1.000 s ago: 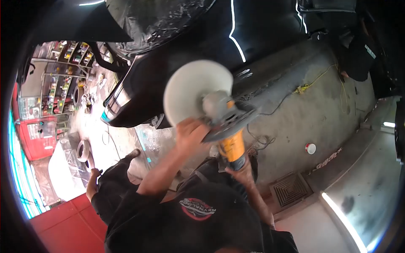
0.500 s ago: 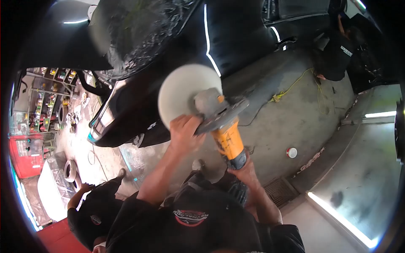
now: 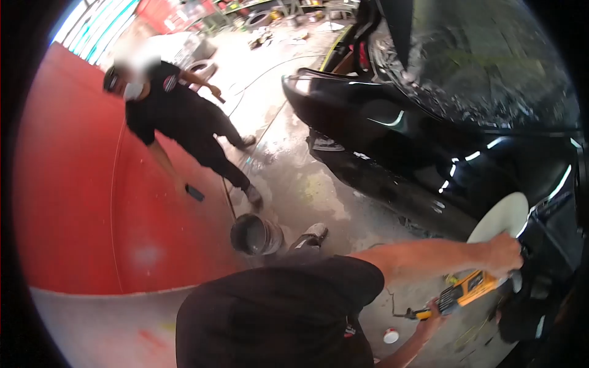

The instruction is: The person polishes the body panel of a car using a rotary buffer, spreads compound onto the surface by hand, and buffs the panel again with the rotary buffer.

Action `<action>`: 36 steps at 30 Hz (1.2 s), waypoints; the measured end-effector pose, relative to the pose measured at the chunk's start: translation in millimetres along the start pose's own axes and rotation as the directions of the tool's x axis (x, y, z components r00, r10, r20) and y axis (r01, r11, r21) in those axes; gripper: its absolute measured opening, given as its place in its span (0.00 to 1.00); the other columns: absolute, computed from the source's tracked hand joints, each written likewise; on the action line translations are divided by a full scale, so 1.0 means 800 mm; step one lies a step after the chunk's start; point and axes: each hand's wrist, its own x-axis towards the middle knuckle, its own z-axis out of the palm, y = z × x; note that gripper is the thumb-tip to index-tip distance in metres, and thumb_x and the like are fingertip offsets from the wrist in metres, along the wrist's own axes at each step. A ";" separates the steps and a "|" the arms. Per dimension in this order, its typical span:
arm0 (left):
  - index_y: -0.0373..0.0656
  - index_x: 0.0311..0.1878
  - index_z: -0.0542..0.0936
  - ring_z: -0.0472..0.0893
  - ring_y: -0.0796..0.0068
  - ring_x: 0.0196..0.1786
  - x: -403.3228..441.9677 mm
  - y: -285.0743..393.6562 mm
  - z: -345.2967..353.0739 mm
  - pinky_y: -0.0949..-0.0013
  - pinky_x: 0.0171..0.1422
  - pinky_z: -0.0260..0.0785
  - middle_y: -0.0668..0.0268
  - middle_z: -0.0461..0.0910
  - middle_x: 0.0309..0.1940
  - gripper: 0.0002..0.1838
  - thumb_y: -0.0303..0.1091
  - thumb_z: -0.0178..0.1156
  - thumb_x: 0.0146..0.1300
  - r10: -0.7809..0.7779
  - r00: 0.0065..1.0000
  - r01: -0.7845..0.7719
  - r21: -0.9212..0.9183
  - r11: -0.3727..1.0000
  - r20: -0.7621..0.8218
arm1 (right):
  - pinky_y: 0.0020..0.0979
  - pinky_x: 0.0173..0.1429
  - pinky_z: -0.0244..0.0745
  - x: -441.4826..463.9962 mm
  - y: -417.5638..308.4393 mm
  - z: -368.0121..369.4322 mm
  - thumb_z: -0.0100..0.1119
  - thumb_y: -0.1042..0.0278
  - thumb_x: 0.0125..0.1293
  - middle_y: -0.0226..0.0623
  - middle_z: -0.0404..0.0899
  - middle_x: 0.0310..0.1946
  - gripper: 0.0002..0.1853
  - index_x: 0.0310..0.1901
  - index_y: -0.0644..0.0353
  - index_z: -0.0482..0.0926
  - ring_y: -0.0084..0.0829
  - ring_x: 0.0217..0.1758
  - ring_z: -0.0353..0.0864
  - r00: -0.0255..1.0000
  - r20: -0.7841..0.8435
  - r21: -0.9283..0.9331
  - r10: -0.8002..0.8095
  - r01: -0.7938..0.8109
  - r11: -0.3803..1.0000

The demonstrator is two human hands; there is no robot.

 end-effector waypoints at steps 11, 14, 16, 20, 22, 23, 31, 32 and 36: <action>0.45 0.27 0.77 0.81 0.52 0.26 -0.194 0.018 -0.075 0.51 0.29 0.68 0.62 0.79 0.20 0.17 0.39 0.72 0.34 -0.055 0.972 0.029 -0.118 0.993 -0.228 | 0.31 0.50 0.79 -0.109 0.050 0.037 0.68 0.86 0.49 0.39 0.82 0.43 0.35 0.61 0.64 0.67 0.30 0.42 0.81 0.983 0.129 -0.213 0.132 -0.103 0.972; 0.44 0.27 0.76 0.81 0.52 0.27 -0.234 0.027 -0.107 0.51 0.28 0.68 0.62 0.79 0.20 0.16 0.36 0.71 0.33 -0.146 0.955 0.099 -0.186 0.977 -0.257 | 0.34 0.54 0.78 -0.132 0.040 0.057 0.72 0.85 0.47 0.40 0.81 0.43 0.39 0.63 0.65 0.64 0.32 0.44 0.81 0.965 0.174 -0.257 0.195 -0.147 0.955; 0.44 0.27 0.76 0.81 0.50 0.27 -0.252 0.028 -0.126 0.50 0.28 0.68 0.61 0.79 0.20 0.16 0.36 0.71 0.34 -0.207 0.927 0.138 -0.227 0.964 -0.313 | 0.39 0.62 0.75 -0.132 0.045 0.045 0.74 0.83 0.47 0.44 0.78 0.51 0.46 0.68 0.65 0.59 0.35 0.51 0.79 0.933 0.272 -0.271 0.237 -0.162 0.949; 0.44 0.26 0.76 0.80 0.49 0.27 -0.285 0.034 -0.163 0.50 0.29 0.69 0.61 0.78 0.20 0.15 0.36 0.72 0.36 -0.304 0.845 0.161 -0.333 0.929 -0.441 | 0.39 0.65 0.73 -0.145 0.027 0.057 0.76 0.82 0.45 0.47 0.74 0.58 0.53 0.73 0.66 0.54 0.37 0.56 0.77 0.943 0.270 -0.363 0.192 -0.085 0.928; 0.44 0.26 0.75 0.80 0.49 0.27 -0.300 0.037 -0.189 0.50 0.29 0.69 0.61 0.78 0.20 0.15 0.35 0.72 0.37 -0.332 0.809 0.159 -0.363 0.918 -0.486 | 0.40 0.65 0.72 -0.154 0.023 0.066 0.77 0.82 0.44 0.48 0.73 0.60 0.55 0.73 0.66 0.53 0.38 0.57 0.76 0.947 0.315 -0.367 0.065 0.058 0.928; 0.43 0.26 0.75 0.80 0.49 0.27 -0.307 0.036 -0.205 0.50 0.29 0.69 0.61 0.78 0.20 0.15 0.34 0.71 0.37 -0.336 0.804 0.159 -0.367 0.916 -0.490 | 0.40 0.66 0.72 -0.157 0.025 0.069 0.77 0.82 0.44 0.48 0.72 0.60 0.55 0.73 0.66 0.53 0.39 0.57 0.75 0.940 0.339 -0.360 -0.025 0.155 0.920; 0.43 0.24 0.74 0.80 0.50 0.27 -0.384 -0.007 -0.294 0.52 0.30 0.69 0.59 0.78 0.20 0.13 0.28 0.71 0.37 -0.350 0.787 0.159 -0.380 0.911 -0.509 | 0.41 0.66 0.72 -0.240 0.018 0.152 0.75 0.82 0.44 0.51 0.66 0.65 0.58 0.76 0.66 0.48 0.43 0.58 0.75 0.940 0.326 -0.307 0.103 0.002 0.952; 0.43 0.24 0.75 0.80 0.49 0.27 -0.394 -0.013 -0.310 0.52 0.31 0.70 0.58 0.77 0.19 0.12 0.28 0.70 0.37 -0.358 0.784 0.164 -0.388 0.907 -0.507 | 0.41 0.66 0.72 -0.259 0.017 0.173 0.74 0.80 0.46 0.51 0.65 0.66 0.57 0.76 0.66 0.48 0.44 0.58 0.76 0.930 0.354 -0.230 0.095 -0.012 0.973; 0.43 0.23 0.76 0.80 0.49 0.27 -0.430 -0.038 -0.351 0.51 0.32 0.70 0.57 0.77 0.19 0.10 0.28 0.70 0.39 -0.410 0.766 0.202 -0.420 0.885 -0.495 | 0.36 0.47 0.80 -0.314 0.004 0.243 0.67 0.60 0.57 0.45 0.79 0.44 0.47 0.74 0.61 0.53 0.34 0.41 0.82 0.945 0.326 0.029 0.020 -0.031 0.999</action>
